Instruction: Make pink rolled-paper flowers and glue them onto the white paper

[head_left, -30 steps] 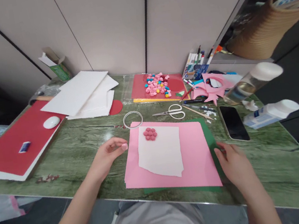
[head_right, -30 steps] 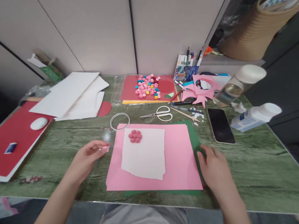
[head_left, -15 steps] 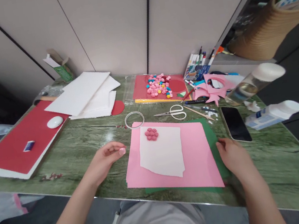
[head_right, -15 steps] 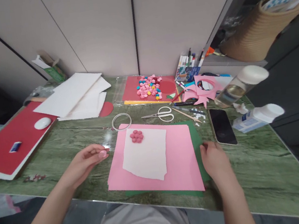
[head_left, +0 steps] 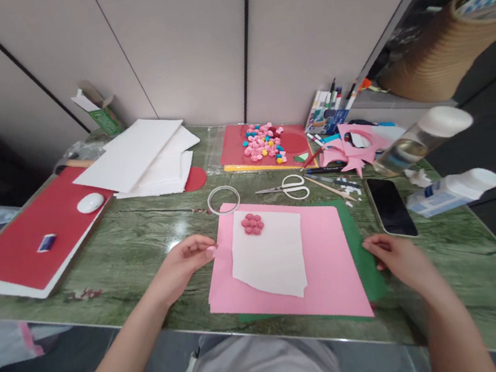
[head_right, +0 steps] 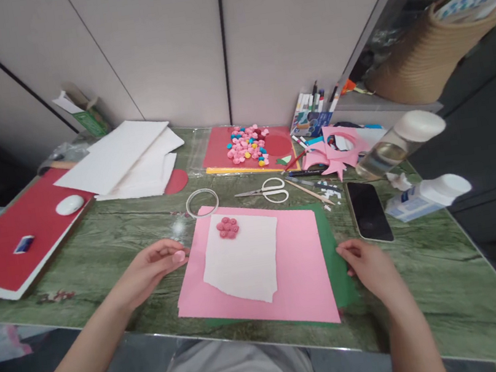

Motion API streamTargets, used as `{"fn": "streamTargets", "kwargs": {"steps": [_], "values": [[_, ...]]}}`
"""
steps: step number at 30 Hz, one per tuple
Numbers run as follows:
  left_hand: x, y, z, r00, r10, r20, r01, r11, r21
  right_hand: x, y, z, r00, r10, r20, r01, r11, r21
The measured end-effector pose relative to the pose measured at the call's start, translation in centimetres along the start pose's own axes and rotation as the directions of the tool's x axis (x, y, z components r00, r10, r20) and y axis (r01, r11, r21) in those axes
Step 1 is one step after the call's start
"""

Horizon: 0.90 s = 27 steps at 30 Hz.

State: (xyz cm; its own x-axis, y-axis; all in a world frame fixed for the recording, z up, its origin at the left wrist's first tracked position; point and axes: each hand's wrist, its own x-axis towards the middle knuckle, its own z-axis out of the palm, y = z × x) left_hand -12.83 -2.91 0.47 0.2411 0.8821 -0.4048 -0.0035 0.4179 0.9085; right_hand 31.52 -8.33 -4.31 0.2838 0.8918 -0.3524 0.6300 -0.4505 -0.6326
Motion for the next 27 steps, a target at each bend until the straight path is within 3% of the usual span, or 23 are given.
{"fn": "streamTargets", "kwargs": {"steps": [8, 13, 22, 27], "values": [[0.1, 0.1, -0.7, 0.999, 0.004, -0.031, -0.004, 1.000, -0.011, -1.7, -0.9, 0.7, 0.990, 0.115, 0.087, -0.134, 0.954, 0.270], [0.2, -0.1, -1.4, 0.999, 0.004, -0.045, -0.006, 0.999, -0.035, -2.4, -2.1, 1.9, 0.985, 0.109, 0.132, -0.151, 0.919, 0.366], [0.0, -0.1, -1.4, 0.998, -0.018, -0.054, 0.013, 0.995, -0.103, -2.4, -3.9, 2.9, 0.990, 0.067, 0.121, -0.109, 0.920, 0.375], [-0.1, -0.2, -1.1, 0.998, -0.017, -0.056, 0.012, 0.996, -0.091, -1.8, -4.5, 3.1, 0.983, 0.005, 0.181, -0.074, 0.924, 0.375]]}}
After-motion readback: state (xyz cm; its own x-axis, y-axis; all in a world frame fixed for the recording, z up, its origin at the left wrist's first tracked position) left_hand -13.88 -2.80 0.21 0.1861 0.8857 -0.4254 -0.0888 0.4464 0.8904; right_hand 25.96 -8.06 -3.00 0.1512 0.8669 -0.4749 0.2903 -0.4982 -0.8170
